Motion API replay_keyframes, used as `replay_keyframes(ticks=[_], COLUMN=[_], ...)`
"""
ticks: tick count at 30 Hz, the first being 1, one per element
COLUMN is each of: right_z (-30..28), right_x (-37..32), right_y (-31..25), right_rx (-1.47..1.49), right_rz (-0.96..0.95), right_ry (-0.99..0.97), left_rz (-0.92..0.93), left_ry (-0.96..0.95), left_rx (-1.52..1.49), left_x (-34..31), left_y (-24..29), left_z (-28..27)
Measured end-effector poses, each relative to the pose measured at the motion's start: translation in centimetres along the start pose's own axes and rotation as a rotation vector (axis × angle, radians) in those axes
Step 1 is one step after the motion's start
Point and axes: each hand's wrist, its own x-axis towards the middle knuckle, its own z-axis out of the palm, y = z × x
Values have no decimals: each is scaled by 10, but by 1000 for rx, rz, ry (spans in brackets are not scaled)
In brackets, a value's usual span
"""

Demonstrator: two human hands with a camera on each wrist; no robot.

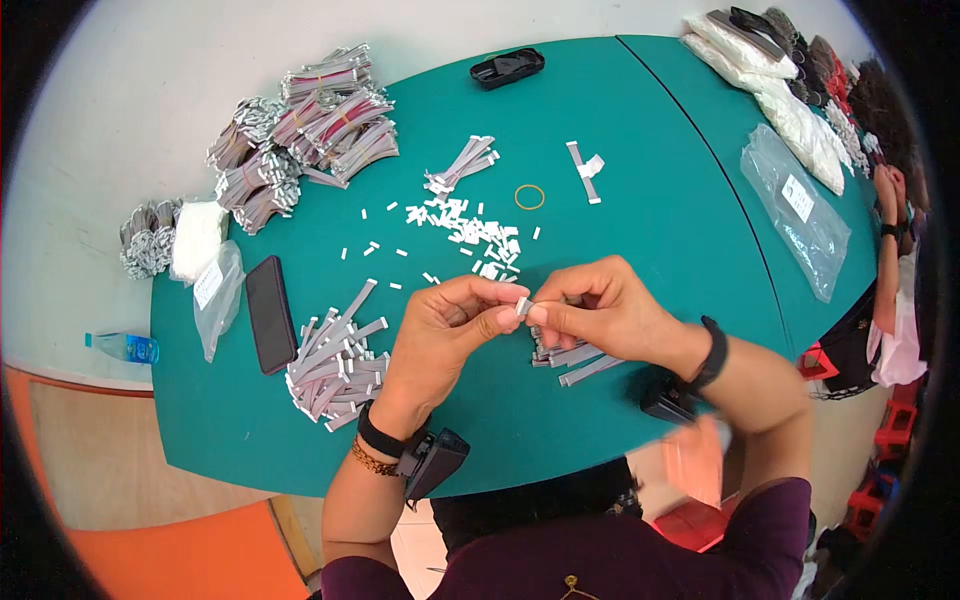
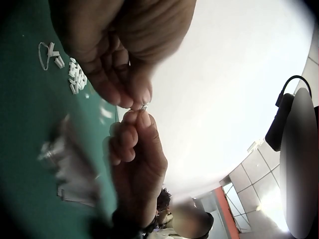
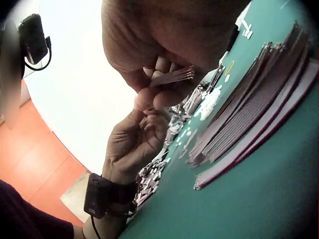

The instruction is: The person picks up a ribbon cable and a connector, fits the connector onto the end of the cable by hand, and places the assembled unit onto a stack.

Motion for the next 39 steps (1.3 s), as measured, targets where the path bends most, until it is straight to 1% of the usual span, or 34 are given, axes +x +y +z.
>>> replay_keyframes(ticks=[10,16,19,22,25,28,31,34,37,39], right_z=[0,0,0,1,1,2,2,2,2,3], right_x=[1,1,1,1,0,2,1,-1,1,1], right_y=[-3,-2,-3,3,8,7,0,7,11,12], right_rx=[-31,-8,-30,-72,-176,-50,-67,-242,-81,-53], right_rz=[11,27,46,-32,-113,-48,-30,-130,-78,-88], right_ry=[17,12,9,33,50,14,6,45,20,29], left_rz=[-9,115,110,152,206,198,210,243,225,224], left_ry=[17,66,77,98,99,86,102,106,112,129], left_rx=[40,187,295,366,437,431,471,520,476,426], left_x=[-1,-1,-2,-2,-3,-3,-4,-6,-6,-5], left_y=[2,-3,-1,-2,-5,-5,-5,-4,-5,-6], left_z=[2,6,8,10,10,9,10,12,12,13])
